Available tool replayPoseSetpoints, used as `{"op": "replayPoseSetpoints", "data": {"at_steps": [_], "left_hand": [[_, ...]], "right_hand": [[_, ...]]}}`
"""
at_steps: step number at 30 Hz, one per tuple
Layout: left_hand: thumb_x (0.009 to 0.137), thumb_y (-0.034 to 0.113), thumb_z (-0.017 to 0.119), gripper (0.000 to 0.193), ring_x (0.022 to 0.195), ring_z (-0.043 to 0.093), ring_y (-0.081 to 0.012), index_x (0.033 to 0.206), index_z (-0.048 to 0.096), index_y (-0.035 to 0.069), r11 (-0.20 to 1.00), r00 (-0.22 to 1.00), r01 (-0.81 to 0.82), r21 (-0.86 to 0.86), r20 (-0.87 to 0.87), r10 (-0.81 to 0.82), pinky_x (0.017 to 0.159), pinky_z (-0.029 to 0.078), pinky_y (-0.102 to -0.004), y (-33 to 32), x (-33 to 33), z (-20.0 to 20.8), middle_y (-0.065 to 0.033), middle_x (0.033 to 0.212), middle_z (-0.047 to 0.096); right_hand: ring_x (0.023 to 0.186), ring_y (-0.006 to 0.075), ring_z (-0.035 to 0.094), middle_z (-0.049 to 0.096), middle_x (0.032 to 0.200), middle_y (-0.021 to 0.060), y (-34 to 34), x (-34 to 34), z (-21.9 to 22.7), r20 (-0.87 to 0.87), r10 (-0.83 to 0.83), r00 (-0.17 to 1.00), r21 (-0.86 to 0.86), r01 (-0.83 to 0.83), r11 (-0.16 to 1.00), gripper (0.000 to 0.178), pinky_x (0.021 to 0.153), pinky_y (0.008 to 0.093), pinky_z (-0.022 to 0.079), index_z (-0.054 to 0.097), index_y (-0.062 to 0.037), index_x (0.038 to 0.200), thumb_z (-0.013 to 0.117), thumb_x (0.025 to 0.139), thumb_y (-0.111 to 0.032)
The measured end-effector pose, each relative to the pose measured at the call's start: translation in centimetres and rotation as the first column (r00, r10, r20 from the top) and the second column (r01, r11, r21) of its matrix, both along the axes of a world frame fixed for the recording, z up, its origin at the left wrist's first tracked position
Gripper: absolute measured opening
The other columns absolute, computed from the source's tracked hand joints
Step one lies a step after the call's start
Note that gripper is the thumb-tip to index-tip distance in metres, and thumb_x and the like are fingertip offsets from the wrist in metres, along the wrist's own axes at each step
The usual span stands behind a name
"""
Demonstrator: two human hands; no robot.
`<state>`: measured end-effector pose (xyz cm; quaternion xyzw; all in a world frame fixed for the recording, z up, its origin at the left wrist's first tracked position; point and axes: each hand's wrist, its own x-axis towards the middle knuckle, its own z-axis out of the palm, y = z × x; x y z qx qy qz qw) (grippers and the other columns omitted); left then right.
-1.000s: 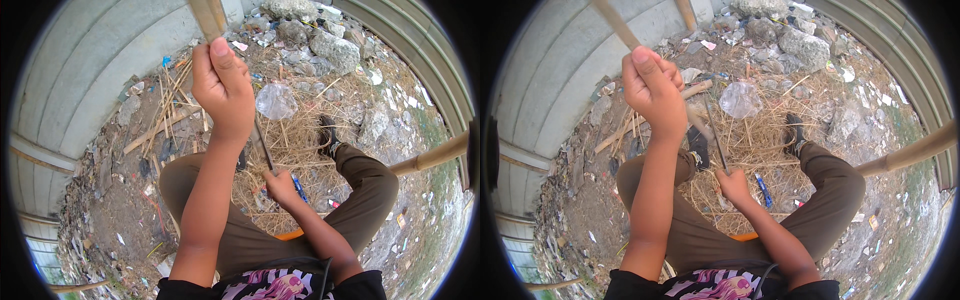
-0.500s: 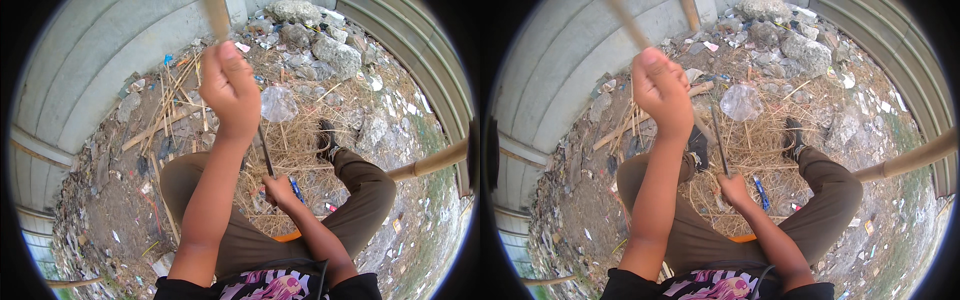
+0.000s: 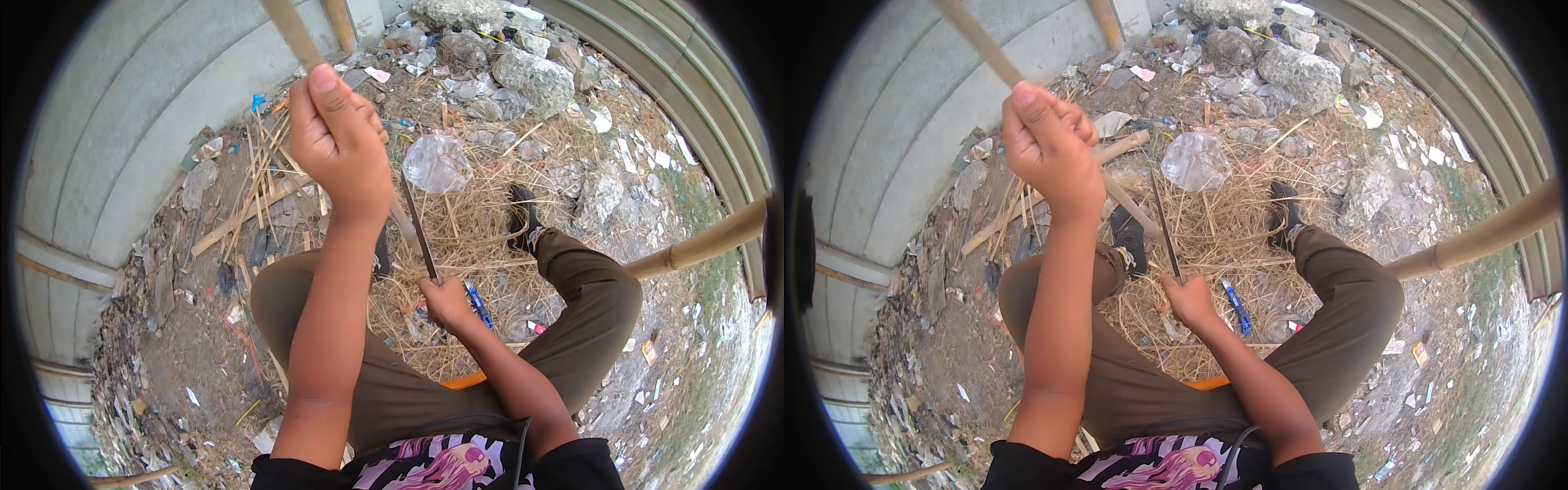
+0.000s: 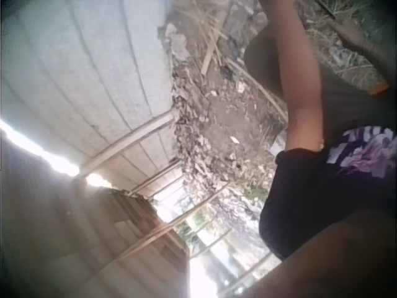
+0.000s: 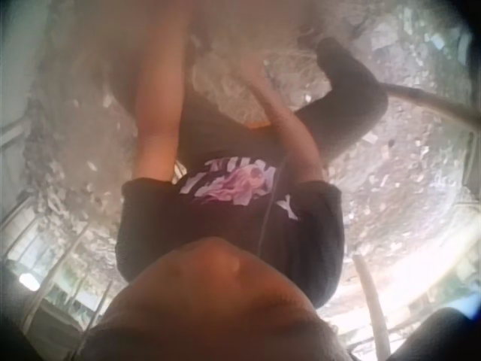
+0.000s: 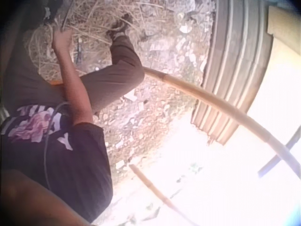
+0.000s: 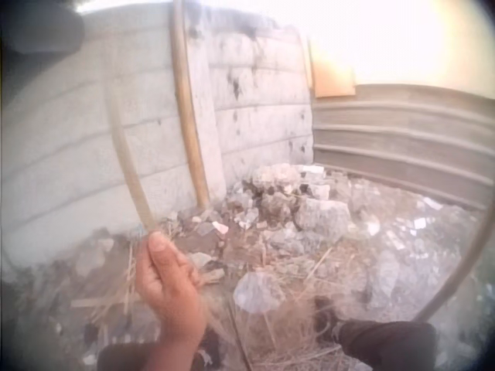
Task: The person sits on the ground and uses a knife to split a long bamboo stick into thin strips. They hold the bamboo with one hand and repeatedly strike it with the knife to separate the fibers.
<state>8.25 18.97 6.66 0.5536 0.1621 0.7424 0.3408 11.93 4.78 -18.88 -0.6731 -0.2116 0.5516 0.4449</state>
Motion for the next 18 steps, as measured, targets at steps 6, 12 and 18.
{"op": "replayPoseSetpoints", "data": {"at_steps": [6,12,18], "left_hand": [[0.107,0.040,0.046,0.039,0.049,0.037,-0.0043,0.084,0.044,0.008,0.994,0.994,0.105,-0.033,-0.032,-0.106,0.044,0.031,-0.0218,1.4,-2.9,0.1,0.0026,0.059,0.039],[0.104,0.056,0.041,0.050,0.051,0.035,-0.0074,0.088,0.043,0.009,0.895,0.911,0.376,-0.240,-0.081,-0.404,0.045,0.030,-0.0236,0.6,-0.9,1.0,0.0001,0.062,0.038],[0.102,0.060,0.042,0.056,0.046,0.026,-0.0054,0.079,0.040,0.009,0.971,0.979,0.133,-0.200,-0.127,-0.160,0.042,0.018,-0.0244,2.0,-2.8,0.2,0.0039,0.059,0.030]], "right_hand": [[0.043,0.0076,0.042,0.047,0.052,-0.0015,0.3,2.4,12.5,0.287,-0.100,0.953,0.401,-0.025,0.916,0.024,0.041,0.0278,0.032,0.053,-0.0042,0.070,0.058,0.092,-0.013],[0.045,0.0060,0.038,0.040,0.051,-0.0040,-0.6,-0.4,5.0,-0.120,-0.406,0.906,0.569,0.398,0.720,0.028,0.043,0.0265,0.030,0.045,-0.0077,0.072,0.054,0.098,-0.010],[0.042,0.0121,0.047,0.053,0.049,0.0029,-0.3,-0.1,5.2,0.353,-0.061,0.934,0.249,-0.031,0.968,0.032,0.045,0.0299,0.039,0.053,-0.0008,0.065,0.063,0.089,-0.019]]}}
